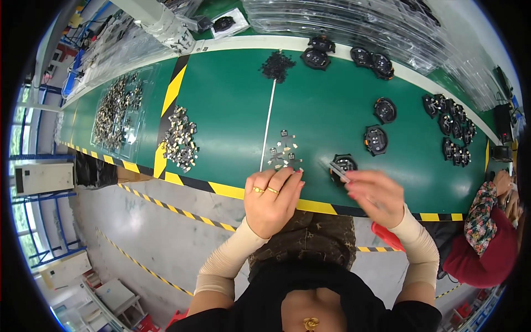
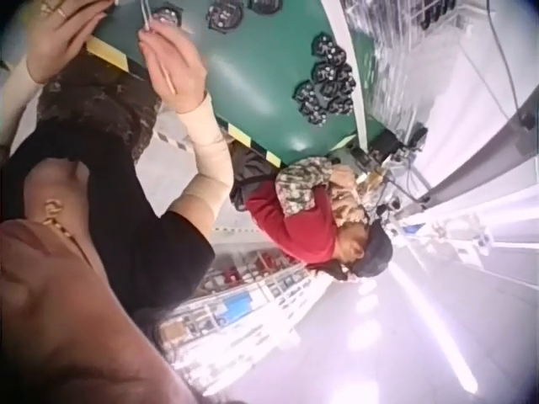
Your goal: The person assembles small metal pins and plastic inserts into black circular component housings, taking the parts from a parts tray. The person uses tweezers to pick up and insert the small parts into the housings.
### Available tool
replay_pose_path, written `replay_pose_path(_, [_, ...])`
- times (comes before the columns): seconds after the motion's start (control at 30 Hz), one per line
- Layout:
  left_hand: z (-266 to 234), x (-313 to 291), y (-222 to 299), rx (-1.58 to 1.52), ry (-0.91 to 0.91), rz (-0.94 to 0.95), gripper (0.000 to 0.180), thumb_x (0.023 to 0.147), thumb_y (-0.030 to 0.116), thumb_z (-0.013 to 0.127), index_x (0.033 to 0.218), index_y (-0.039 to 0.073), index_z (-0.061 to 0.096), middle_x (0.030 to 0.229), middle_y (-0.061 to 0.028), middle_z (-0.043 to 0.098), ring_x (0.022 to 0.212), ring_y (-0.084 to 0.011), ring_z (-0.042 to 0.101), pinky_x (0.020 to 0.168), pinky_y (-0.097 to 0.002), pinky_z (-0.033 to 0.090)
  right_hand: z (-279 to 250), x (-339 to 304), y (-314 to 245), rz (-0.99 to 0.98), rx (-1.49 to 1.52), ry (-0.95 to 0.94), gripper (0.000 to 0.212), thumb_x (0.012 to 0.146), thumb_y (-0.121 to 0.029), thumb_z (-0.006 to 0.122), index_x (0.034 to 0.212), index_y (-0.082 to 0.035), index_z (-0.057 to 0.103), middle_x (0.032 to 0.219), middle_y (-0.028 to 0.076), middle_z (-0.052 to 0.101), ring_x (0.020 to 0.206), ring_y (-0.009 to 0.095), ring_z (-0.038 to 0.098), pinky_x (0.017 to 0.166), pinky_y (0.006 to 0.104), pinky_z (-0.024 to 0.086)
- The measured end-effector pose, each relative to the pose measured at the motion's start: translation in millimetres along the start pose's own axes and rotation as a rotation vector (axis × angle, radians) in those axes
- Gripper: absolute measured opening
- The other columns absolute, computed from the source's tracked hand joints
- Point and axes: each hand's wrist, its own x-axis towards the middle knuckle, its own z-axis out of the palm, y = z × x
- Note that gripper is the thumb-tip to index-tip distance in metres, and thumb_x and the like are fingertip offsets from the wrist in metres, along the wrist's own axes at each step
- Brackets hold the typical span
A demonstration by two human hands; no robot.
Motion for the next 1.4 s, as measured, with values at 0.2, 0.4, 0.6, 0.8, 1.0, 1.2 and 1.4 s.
replay_pose_path(0.2, [7.2,-7.9,-9.8,0.017,-0.038,-0.026,0.029,0.075,0.009,0.075,0.103,0.004,0.070,0.113,-0.0027,0.064,0.097,-0.0215,0.057,0.084,-0.0385,0.042,17.2,26.4,4.0,-0.415,-0.431,-0.324,0.035,0.074,-0.004,0.067,0.108,0.004,0.065,0.116,0.019,0.065,0.104,0.032,0.067,0.085,0.0384,0.059])
replay_pose_path(0.4, [7.6,-8.1,-11.0,-0.039,-0.014,-0.040,0.026,0.075,0.007,0.074,0.101,0.006,0.072,0.112,-0.0016,0.066,0.093,-0.0220,0.057,0.081,-0.0383,0.042,19.8,33.2,10.4,-0.495,-0.550,-0.384,0.039,0.075,-0.008,0.063,0.111,0.006,0.064,0.118,0.019,0.064,0.107,0.031,0.066,0.087,0.0381,0.058])
replay_pose_path(0.6, [-12.9,-8.7,-0.2,-0.131,0.082,0.128,0.040,0.069,0.019,0.083,0.106,0.010,0.072,0.109,-0.0028,0.065,0.082,-0.0206,0.052,0.071,-0.0344,0.040,0.0,9.5,5.0,-0.247,-0.307,-0.120,0.026,0.078,0.007,0.064,0.103,0.002,0.069,0.112,0.022,0.067,0.098,0.032,0.070,0.083,0.0359,0.060])
replay_pose_path(0.8, [37.0,34.1,40.2,-0.256,-0.172,0.084,0.048,0.068,0.033,0.080,0.109,0.010,0.070,0.098,-0.0035,0.055,0.082,-0.0213,0.052,0.071,-0.0348,0.044,1.9,-26.4,4.0,0.397,0.515,0.568,0.019,0.090,0.010,0.055,0.105,0.005,0.067,0.108,0.024,0.067,0.087,0.034,0.072,0.076,0.0379,0.061])
replay_pose_path(1.0, [27.5,20.6,28.5,-0.305,-0.331,0.191,0.037,0.072,0.008,0.067,0.109,0.006,0.070,0.102,-0.0036,0.057,0.087,-0.0213,0.056,0.073,-0.0348,0.047,-0.2,-52.3,0.5,0.591,0.695,0.661,0.015,0.091,0.005,0.060,0.105,0.005,0.064,0.104,0.027,0.068,0.083,0.032,0.072,0.075,0.0362,0.061])
replay_pose_path(1.2, [23.0,8.4,28.0,-0.387,-0.288,0.213,0.036,0.070,0.007,0.073,0.106,0.007,0.071,0.109,-0.0022,0.062,0.094,-0.0212,0.058,0.074,-0.0349,0.047,4.1,-51.7,1.5,0.705,0.644,0.652,0.014,0.093,0.002,0.057,0.106,0.000,0.053,0.106,0.028,0.067,0.079,0.028,0.072,0.071,0.0331,0.059])
replay_pose_path(1.4, [28.3,6.8,27.6,-0.376,-0.263,0.241,0.033,0.068,0.006,0.075,0.100,0.008,0.072,0.102,0.0004,0.064,0.089,-0.0193,0.060,0.072,-0.0341,0.048,-0.3,-56.6,-0.3,0.728,0.624,0.566,0.015,0.093,0.002,0.057,0.099,-0.004,0.044,0.099,0.027,0.068,0.074,0.028,0.072,0.065,0.0309,0.059])
